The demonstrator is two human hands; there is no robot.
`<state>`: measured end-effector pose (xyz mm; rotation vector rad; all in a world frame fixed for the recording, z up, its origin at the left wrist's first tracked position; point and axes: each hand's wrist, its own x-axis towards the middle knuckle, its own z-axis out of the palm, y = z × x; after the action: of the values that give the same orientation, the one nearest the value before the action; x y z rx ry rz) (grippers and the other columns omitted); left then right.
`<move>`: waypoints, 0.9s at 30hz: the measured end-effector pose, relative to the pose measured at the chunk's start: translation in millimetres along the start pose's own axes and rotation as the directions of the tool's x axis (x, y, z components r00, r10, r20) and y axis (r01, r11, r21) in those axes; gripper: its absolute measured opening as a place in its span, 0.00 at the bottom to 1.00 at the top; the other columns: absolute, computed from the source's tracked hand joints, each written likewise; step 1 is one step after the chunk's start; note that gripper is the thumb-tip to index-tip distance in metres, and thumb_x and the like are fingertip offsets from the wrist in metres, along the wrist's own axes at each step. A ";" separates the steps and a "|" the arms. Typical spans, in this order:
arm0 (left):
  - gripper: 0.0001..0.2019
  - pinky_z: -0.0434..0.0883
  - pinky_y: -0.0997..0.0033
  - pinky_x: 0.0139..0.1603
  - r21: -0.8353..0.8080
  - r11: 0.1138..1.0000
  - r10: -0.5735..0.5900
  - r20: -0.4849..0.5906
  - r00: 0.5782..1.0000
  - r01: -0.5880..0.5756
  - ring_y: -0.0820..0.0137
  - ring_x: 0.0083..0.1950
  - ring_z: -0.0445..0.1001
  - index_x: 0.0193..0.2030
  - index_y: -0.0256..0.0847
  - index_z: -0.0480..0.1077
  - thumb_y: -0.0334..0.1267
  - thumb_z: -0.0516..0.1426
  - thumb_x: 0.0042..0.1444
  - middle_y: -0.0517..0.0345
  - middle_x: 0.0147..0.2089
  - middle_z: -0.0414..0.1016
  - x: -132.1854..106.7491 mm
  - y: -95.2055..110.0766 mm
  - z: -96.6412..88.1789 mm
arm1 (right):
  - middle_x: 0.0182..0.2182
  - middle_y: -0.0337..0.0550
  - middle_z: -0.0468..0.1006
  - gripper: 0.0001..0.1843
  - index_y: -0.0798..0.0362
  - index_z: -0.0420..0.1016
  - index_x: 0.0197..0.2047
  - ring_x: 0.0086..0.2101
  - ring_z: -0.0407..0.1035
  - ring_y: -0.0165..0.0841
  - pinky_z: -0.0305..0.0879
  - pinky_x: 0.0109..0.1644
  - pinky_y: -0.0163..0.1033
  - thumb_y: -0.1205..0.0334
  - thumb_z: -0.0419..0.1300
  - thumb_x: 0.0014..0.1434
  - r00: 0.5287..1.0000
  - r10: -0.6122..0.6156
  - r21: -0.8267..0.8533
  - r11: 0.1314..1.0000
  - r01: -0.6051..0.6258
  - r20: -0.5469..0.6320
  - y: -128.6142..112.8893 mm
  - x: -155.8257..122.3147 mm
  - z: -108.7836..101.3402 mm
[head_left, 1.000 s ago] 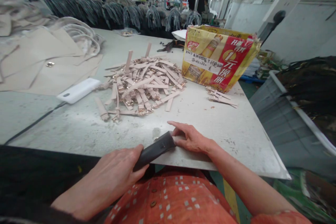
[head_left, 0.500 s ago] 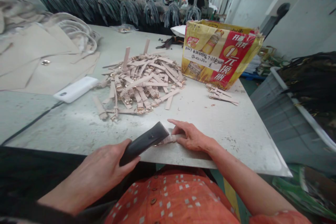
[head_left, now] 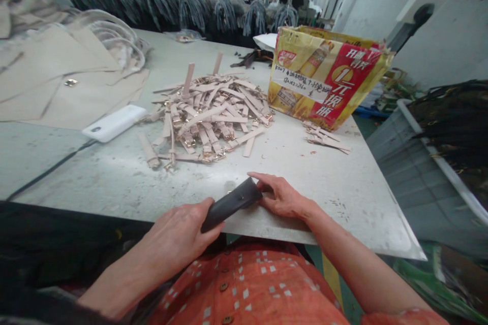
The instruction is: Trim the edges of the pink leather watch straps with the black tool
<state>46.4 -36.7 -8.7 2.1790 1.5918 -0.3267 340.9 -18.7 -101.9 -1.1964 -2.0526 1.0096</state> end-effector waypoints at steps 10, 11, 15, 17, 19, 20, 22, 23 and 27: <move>0.19 0.79 0.53 0.49 -0.034 0.998 -0.050 0.058 0.997 0.052 0.45 0.49 0.93 0.47 0.50 0.76 0.58 0.51 0.68 0.46 0.44 0.93 -27.2 -23.8 1.6 | 0.50 0.44 0.91 0.42 0.49 0.75 0.80 0.50 0.83 0.41 0.77 0.64 0.50 0.74 0.71 0.66 1.000 0.003 0.056 0.998 -0.003 0.003 -0.8 1.2 3.3; 0.18 0.79 0.54 0.49 -0.007 0.999 -0.045 0.094 0.995 0.046 0.47 0.49 0.93 0.48 0.50 0.76 0.56 0.51 0.69 0.47 0.45 0.93 -28.9 -17.5 3.0 | 0.50 0.44 0.91 0.42 0.49 0.76 0.80 0.50 0.83 0.41 0.77 0.64 0.50 0.74 0.71 0.65 1.000 0.002 0.056 0.998 -0.002 0.004 -0.4 1.1 3.1; 0.16 0.79 0.55 0.50 0.078 0.996 -0.045 0.115 0.992 0.036 0.47 0.50 0.93 0.54 0.48 0.77 0.49 0.51 0.73 0.47 0.44 0.92 -22.2 9.5 5.4 | 0.53 0.45 0.90 0.42 0.48 0.77 0.79 0.50 0.82 0.40 0.77 0.63 0.49 0.76 0.69 0.63 1.000 0.004 0.033 0.999 -0.004 0.011 -0.2 0.6 1.7; 0.16 0.80 0.55 0.51 0.077 0.997 -0.040 0.095 0.995 0.032 0.46 0.53 0.93 0.55 0.47 0.77 0.49 0.51 0.74 0.45 0.46 0.93 -13.9 15.7 4.0 | 0.53 0.46 0.90 0.42 0.49 0.77 0.79 0.50 0.82 0.40 0.78 0.62 0.49 0.76 0.68 0.63 1.000 0.014 0.018 1.000 -0.013 -0.001 -1.4 0.5 1.3; 0.16 0.80 0.55 0.52 0.057 0.998 -0.036 0.059 0.998 0.032 0.46 0.55 0.93 0.55 0.46 0.76 0.49 0.51 0.74 0.44 0.49 0.93 -6.1 13.1 2.3 | 0.53 0.47 0.90 0.43 0.50 0.76 0.79 0.51 0.82 0.41 0.78 0.62 0.49 0.75 0.68 0.62 1.000 0.026 0.007 1.000 -0.026 -0.010 -3.2 0.4 1.1; 0.17 0.80 0.55 0.52 0.046 0.998 -0.040 0.027 0.999 0.038 0.46 0.55 0.93 0.54 0.46 0.76 0.50 0.51 0.73 0.42 0.49 0.93 -3.2 8.6 1.7 | 0.53 0.47 0.90 0.44 0.49 0.75 0.80 0.51 0.82 0.41 0.77 0.62 0.49 0.75 0.69 0.62 1.000 0.030 0.005 1.000 -0.030 -0.009 -4.0 0.3 1.1; 0.19 0.80 0.52 0.52 0.014 0.999 -0.047 -0.039 0.998 0.048 0.43 0.54 0.93 0.54 0.45 0.76 0.53 0.50 0.72 0.42 0.48 0.93 -0.6 -5.4 1.6 | 0.52 0.45 0.91 0.46 0.48 0.74 0.81 0.50 0.82 0.41 0.77 0.62 0.49 0.75 0.69 0.61 1.000 0.026 0.005 1.000 -0.026 -0.003 -4.8 0.2 1.0; 0.20 0.80 0.51 0.52 -0.003 0.999 -0.052 -0.063 0.997 0.051 0.43 0.52 0.92 0.53 0.45 0.76 0.55 0.50 0.71 0.42 0.46 0.92 -1.1 -14.0 2.0 | 0.51 0.44 0.91 0.47 0.48 0.75 0.81 0.49 0.82 0.40 0.77 0.62 0.49 0.76 0.69 0.60 1.000 0.017 0.006 1.000 -0.017 -0.002 -4.9 0.2 1.0; 0.23 0.80 0.55 0.47 -0.091 0.993 -0.083 -0.130 0.988 0.072 0.46 0.47 0.92 0.49 0.48 0.80 0.62 0.54 0.65 0.47 0.41 0.93 -12.1 -45.3 3.6 | 0.50 0.45 0.91 0.41 0.49 0.82 0.74 0.49 0.82 0.41 0.77 0.61 0.47 0.75 0.71 0.59 0.999 -0.030 0.010 0.999 0.030 -0.014 -2.7 1.0 1.9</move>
<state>-0.1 -37.0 -15.6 2.1165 1.7328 -0.1346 337.8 -19.2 -100.6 -1.1607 -2.0467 0.9937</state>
